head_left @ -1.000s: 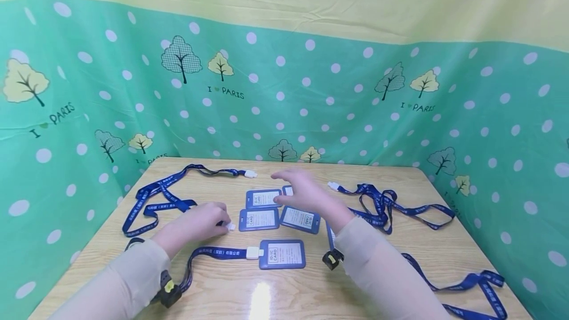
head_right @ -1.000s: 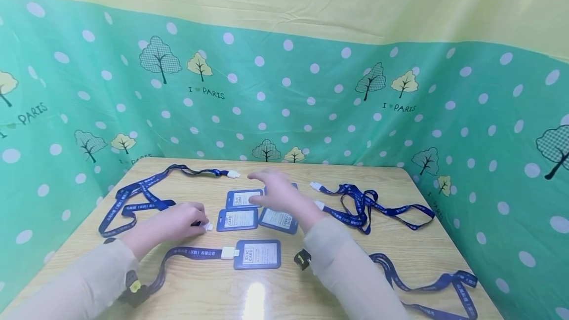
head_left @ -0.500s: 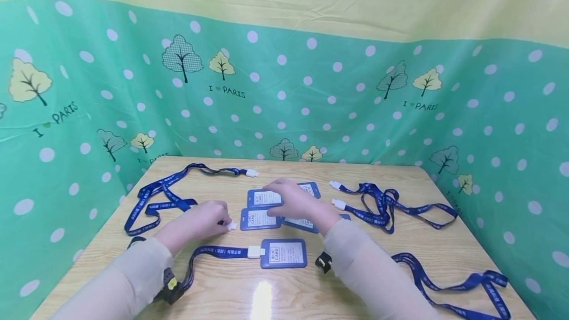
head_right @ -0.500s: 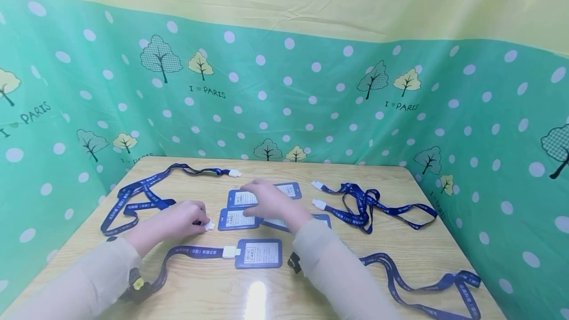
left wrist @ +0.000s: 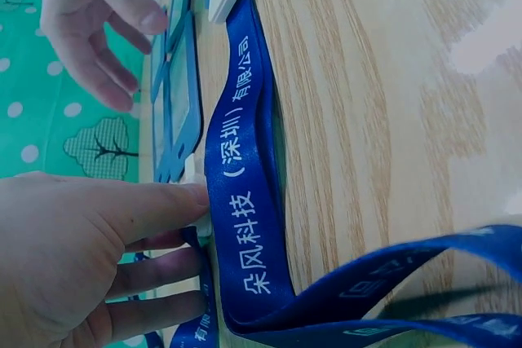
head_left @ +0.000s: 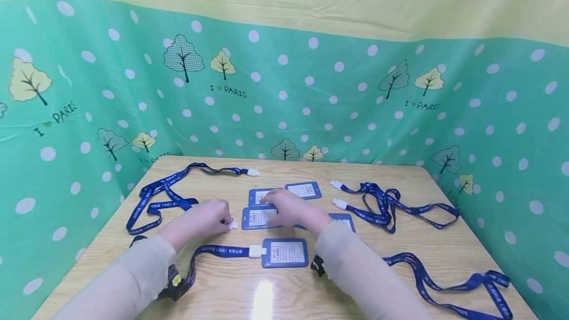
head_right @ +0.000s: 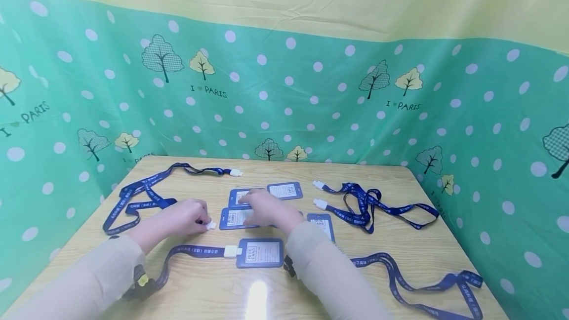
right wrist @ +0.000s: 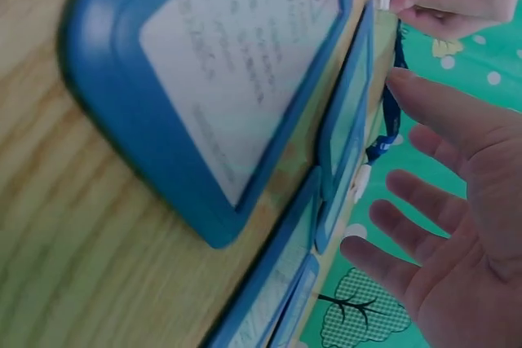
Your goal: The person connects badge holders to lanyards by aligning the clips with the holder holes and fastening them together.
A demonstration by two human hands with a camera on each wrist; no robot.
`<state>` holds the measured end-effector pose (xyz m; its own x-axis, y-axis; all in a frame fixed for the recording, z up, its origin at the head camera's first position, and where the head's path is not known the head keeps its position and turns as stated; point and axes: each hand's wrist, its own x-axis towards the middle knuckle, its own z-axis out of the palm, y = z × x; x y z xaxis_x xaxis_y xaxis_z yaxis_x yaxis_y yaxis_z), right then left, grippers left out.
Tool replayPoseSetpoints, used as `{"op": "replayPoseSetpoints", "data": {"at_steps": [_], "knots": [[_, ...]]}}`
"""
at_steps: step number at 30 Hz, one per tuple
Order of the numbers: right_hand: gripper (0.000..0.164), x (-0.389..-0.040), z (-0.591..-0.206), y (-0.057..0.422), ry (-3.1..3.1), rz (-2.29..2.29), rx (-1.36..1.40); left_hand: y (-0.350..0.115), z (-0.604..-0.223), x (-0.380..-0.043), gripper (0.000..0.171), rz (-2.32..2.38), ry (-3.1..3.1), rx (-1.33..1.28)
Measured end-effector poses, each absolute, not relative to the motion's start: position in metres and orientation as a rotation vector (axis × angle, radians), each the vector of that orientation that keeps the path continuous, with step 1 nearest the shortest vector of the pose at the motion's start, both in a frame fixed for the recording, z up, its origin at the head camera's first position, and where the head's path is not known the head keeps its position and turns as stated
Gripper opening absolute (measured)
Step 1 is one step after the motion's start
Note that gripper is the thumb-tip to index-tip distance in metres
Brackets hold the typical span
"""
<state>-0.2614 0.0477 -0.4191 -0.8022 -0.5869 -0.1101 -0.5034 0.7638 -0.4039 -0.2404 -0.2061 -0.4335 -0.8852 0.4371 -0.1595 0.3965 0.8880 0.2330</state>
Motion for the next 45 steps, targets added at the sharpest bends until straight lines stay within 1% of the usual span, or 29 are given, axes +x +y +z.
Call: {"op": "replayPoseSetpoints", "data": {"at_steps": [3,9,13,17,25,29,38,40,42,45], "knots": [[0.059,-0.262,-0.424,0.046,2.72,-0.507,-0.865,-0.205,-0.433,-0.241,0.009,0.282,2.845,0.632],[0.059,-0.262,-0.428,0.043,2.717,-0.461,-0.899,-0.204,-0.431,-0.24,0.001,0.298,2.832,0.631],[0.055,-0.26,-0.429,0.041,2.72,-0.435,-0.899,-0.203,-0.431,-0.239,0.012,0.301,2.823,0.621],[0.053,-0.259,-0.431,0.04,2.725,-0.39,-0.889,-0.203,-0.43,-0.238,0.018,0.295,2.821,0.612],[0.046,-0.261,-0.433,0.041,2.734,-0.342,-0.912,-0.203,-0.428,-0.238,0.012,0.314,2.816,0.594],[0.044,-0.26,-0.433,0.041,2.736,-0.352,-0.897,-0.204,-0.428,-0.238,0.012,0.319,2.817,0.584],[0.043,-0.257,-0.431,0.047,2.738,-0.348,-0.848,-0.203,-0.43,-0.238,0.019,0.319,2.812,0.588],[0.044,-0.257,-0.43,0.049,2.726,-0.362,-0.839,-0.203,-0.431,-0.239,0.016,0.322,2.812,0.594],[0.044,-0.257,-0.429,0.051,2.717,-0.366,-0.842,-0.203,-0.431,-0.239,0.009,0.327,2.814,0.583],[0.044,-0.256,-0.429,0.053,2.704,-0.353,-0.85,-0.203,-0.431,-0.239,0.006,0.338,2.812,0.579]]}}
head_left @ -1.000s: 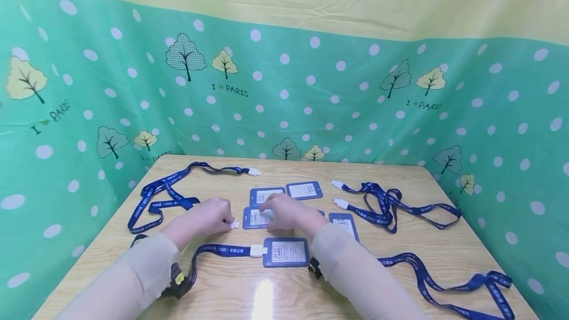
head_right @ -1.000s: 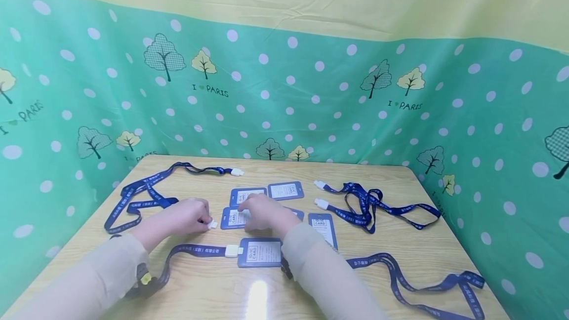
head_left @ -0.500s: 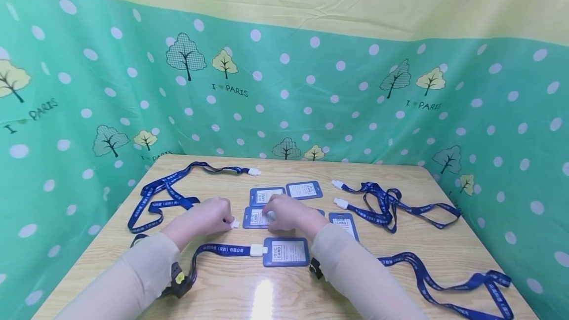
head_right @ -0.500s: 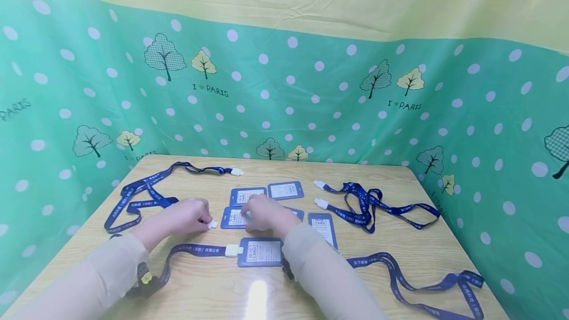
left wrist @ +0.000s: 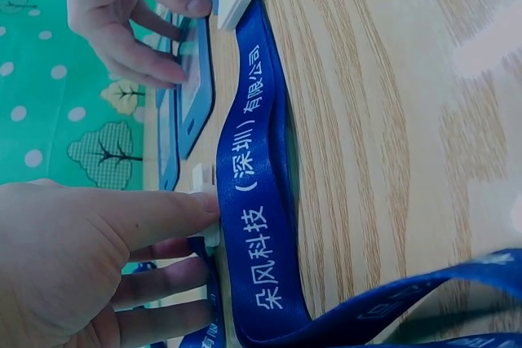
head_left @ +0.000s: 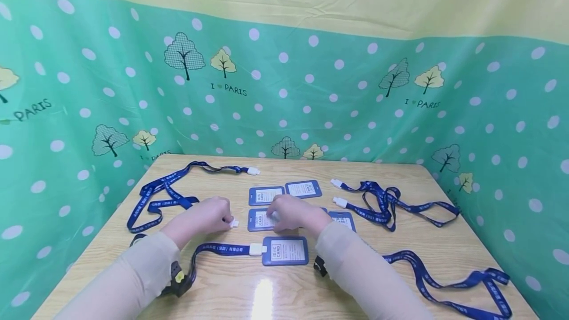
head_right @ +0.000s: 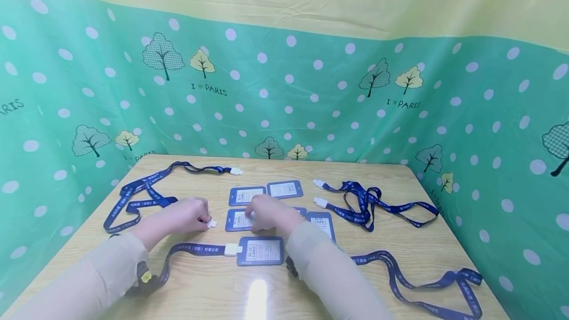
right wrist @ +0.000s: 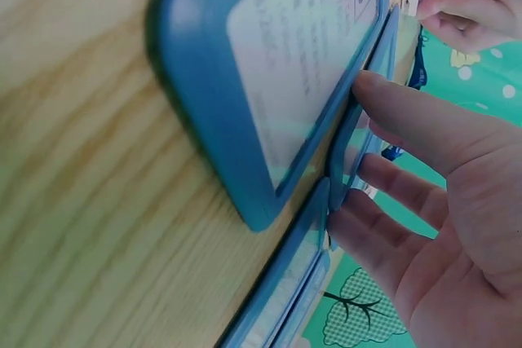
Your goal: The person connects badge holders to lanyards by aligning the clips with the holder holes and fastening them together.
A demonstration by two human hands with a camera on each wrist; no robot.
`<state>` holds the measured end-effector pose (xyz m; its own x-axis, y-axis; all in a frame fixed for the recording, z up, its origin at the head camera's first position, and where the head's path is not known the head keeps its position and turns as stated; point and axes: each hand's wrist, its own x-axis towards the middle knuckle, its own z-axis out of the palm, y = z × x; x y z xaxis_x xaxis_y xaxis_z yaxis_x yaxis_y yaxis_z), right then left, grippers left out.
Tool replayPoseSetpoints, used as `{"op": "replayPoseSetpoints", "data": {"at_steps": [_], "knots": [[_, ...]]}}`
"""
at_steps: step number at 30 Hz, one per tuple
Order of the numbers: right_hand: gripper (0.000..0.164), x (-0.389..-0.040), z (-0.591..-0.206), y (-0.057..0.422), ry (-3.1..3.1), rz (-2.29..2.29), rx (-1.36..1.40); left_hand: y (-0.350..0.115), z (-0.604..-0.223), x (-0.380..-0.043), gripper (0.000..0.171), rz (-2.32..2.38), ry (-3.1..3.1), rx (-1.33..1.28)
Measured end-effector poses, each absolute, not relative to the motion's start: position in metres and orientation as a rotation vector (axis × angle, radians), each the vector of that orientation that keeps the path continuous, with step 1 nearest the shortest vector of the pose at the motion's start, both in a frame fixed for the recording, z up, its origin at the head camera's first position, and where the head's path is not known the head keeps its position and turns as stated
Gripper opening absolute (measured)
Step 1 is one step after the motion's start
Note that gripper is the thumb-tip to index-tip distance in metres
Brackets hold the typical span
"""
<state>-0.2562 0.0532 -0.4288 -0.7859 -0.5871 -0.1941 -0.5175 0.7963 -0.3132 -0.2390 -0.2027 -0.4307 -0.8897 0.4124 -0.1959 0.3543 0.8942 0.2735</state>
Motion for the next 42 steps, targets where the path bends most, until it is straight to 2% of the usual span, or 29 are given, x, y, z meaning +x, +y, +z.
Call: {"op": "replayPoseSetpoints", "data": {"at_steps": [6,14,23,29,36,42], "knots": [[0.044,-0.255,-0.427,0.056,2.695,-0.311,-0.868,-0.201,-0.43,-0.239,0.027,0.321,2.811,0.602],[0.045,-0.251,-0.424,0.053,2.687,-0.285,-0.872,-0.201,-0.431,-0.24,0.009,0.347,2.813,0.537],[0.043,-0.249,-0.423,0.046,2.688,-0.31,-0.814,-0.201,-0.432,-0.239,0.025,0.35,2.809,0.555],[0.038,-0.25,-0.424,0.047,2.683,-0.322,-0.775,-0.201,-0.432,-0.238,0.029,0.321,2.813,0.584],[0.037,-0.252,-0.426,0.049,2.666,-0.357,-0.752,-0.203,-0.434,-0.237,0.01,0.316,2.845,0.644],[0.036,-0.253,-0.425,0.05,2.659,-0.36,-0.744,-0.205,-0.436,-0.236,0.007,0.3,2.861,0.709]]}}
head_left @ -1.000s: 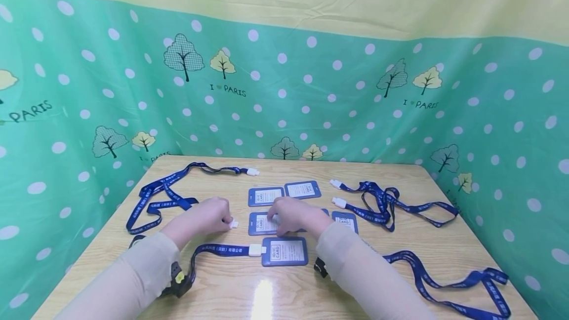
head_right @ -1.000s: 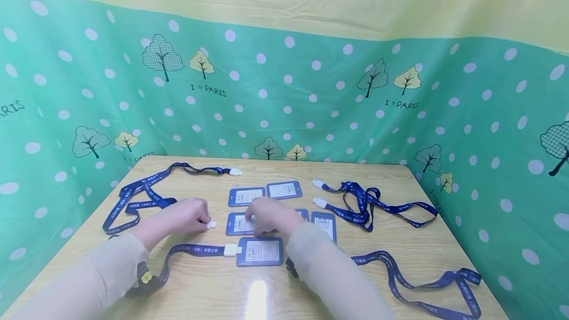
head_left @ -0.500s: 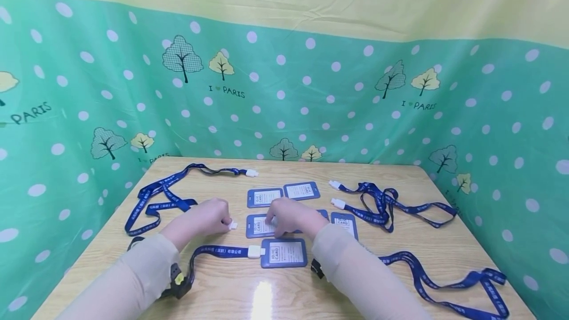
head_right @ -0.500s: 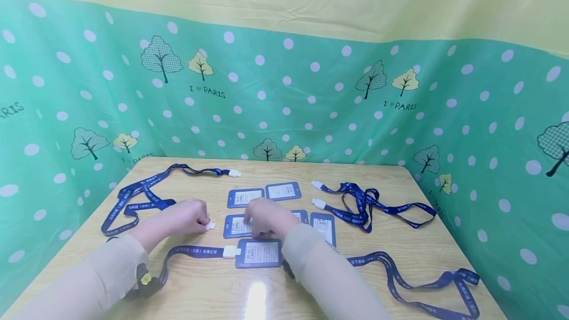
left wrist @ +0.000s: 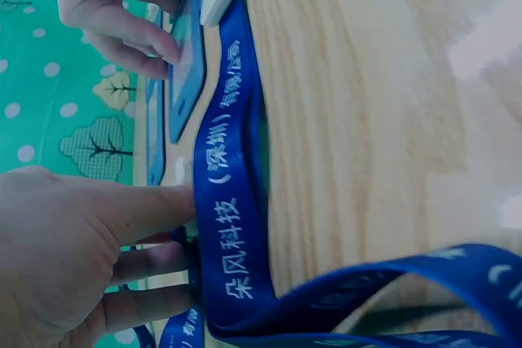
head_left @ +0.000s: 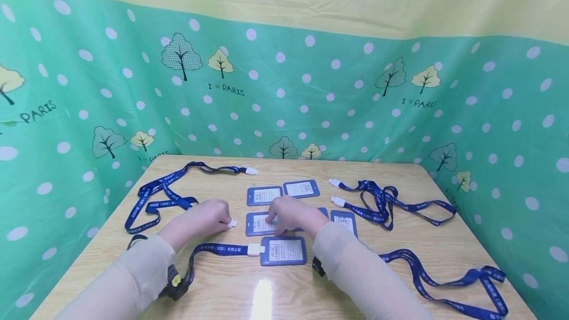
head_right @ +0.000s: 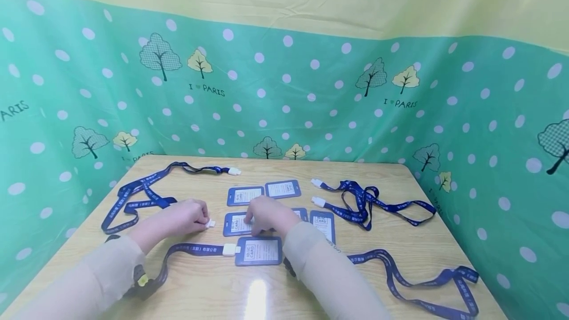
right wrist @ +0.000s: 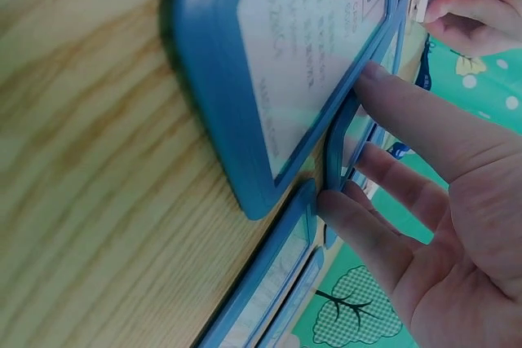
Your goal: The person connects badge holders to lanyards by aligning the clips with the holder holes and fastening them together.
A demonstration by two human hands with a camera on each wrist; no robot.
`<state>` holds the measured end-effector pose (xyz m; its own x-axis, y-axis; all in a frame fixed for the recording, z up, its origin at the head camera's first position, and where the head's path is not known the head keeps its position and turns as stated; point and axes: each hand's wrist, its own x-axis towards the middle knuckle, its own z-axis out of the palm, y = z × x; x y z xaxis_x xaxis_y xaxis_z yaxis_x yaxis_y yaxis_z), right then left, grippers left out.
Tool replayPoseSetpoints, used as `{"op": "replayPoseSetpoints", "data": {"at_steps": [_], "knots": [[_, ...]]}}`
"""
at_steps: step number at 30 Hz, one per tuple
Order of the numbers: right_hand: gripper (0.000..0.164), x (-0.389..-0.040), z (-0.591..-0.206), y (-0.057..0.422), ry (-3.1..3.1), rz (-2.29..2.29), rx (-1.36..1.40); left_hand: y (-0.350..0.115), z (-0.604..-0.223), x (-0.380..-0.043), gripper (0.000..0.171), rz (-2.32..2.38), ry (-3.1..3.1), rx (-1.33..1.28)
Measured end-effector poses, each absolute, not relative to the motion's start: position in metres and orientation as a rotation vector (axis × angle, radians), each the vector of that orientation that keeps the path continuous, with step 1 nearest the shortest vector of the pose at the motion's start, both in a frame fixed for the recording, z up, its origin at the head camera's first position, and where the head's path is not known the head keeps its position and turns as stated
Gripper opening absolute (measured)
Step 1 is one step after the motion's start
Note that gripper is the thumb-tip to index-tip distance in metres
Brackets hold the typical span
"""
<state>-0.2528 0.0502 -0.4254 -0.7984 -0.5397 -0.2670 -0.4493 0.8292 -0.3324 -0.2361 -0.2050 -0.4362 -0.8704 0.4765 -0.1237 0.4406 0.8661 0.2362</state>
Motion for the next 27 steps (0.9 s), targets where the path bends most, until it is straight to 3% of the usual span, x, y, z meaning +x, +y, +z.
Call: {"op": "replayPoseSetpoints", "data": {"at_steps": [11,27], "knots": [[0.037,-0.2542,-0.4245,0.0508,2.653,-0.349,-0.743,-0.2129,-0.438,-0.236,0.005,0.315,2.871,0.863],[0.034,-0.2517,-0.4223,0.0519,2.648,-0.377,-0.712,-0.2131,-0.4396,-0.2356,0.004,0.349,2.873,0.792]]}}
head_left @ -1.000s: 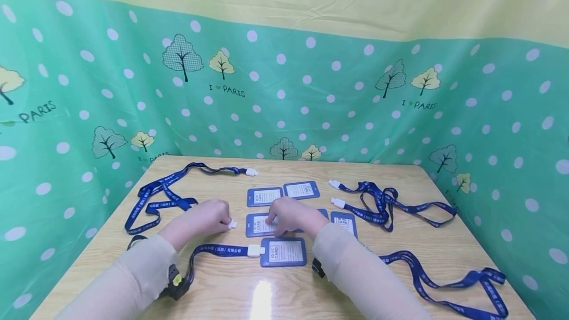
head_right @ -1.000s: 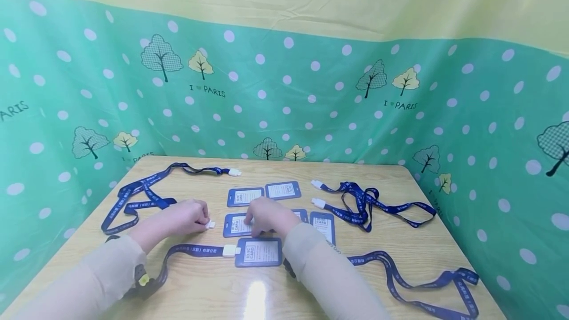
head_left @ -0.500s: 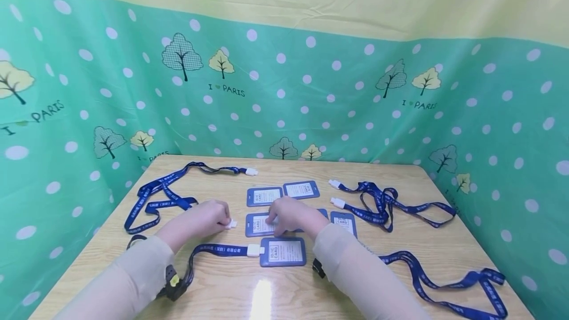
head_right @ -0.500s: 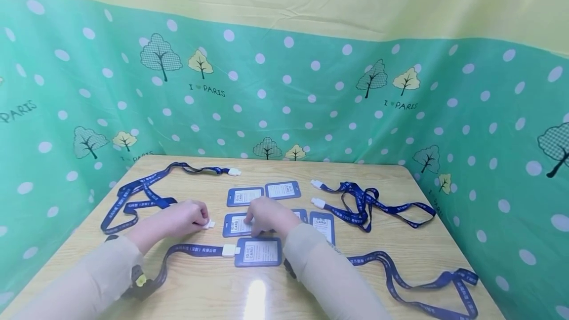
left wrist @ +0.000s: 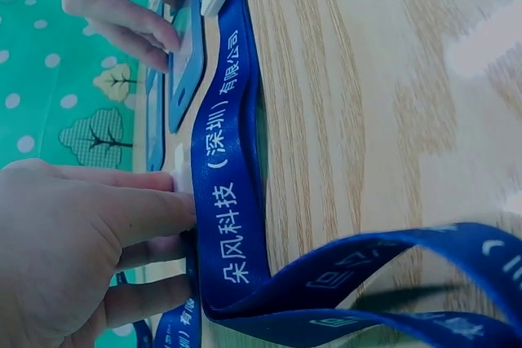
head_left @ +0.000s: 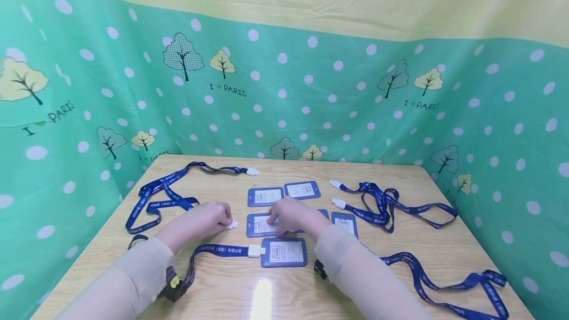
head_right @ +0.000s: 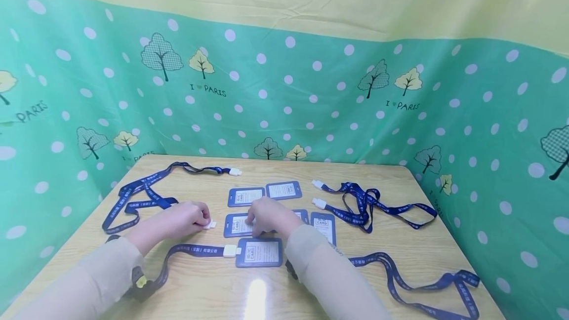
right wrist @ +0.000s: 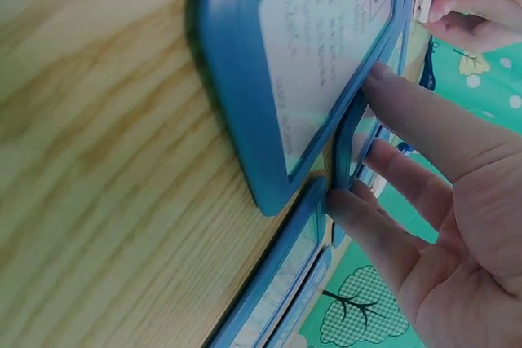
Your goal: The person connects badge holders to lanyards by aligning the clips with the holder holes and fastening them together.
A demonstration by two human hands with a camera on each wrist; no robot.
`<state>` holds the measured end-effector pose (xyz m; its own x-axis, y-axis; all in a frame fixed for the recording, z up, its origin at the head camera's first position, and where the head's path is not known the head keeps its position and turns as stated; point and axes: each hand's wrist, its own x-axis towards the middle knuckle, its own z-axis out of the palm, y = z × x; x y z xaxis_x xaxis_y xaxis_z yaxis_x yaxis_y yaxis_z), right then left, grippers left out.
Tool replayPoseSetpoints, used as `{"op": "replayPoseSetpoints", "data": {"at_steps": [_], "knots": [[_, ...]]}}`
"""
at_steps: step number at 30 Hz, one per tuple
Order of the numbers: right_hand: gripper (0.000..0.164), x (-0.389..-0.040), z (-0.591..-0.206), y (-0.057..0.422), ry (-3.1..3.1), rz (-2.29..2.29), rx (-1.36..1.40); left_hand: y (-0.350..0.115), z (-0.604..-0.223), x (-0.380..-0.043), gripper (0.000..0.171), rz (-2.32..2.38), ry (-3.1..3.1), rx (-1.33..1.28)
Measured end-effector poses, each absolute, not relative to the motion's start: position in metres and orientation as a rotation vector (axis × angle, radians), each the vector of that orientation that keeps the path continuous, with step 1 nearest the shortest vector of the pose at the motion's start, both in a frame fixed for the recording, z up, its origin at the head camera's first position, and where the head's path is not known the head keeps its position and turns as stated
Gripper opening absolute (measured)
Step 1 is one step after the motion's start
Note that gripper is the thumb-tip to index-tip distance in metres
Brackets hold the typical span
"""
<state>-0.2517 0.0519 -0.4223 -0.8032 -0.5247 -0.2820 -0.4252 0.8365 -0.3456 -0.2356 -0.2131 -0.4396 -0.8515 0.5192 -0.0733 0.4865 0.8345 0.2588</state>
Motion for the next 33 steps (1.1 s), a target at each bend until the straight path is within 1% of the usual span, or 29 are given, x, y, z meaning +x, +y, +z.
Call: {"op": "replayPoseSetpoints", "data": {"at_steps": [10,20,27,33], "knots": [[0.038,-0.255,-0.421,0.053,2.639,-0.364,-0.743,-0.209,-0.439,-0.236,0.006,0.41,2.855,0.955],[0.038,-0.252,-0.421,0.054,2.633,-0.383,-0.724,-0.2,-0.441,-0.236,0.006,0.419,2.855,0.879],[0.039,-0.253,-0.422,0.054,2.63,-0.364,-0.741,-0.199,-0.441,-0.235,0.005,0.448,2.861,0.921],[0.039,-0.255,-0.421,0.054,2.623,-0.357,-0.743,-0.199,-0.441,-0.236,0.002,0.423,2.873,0.9]]}}
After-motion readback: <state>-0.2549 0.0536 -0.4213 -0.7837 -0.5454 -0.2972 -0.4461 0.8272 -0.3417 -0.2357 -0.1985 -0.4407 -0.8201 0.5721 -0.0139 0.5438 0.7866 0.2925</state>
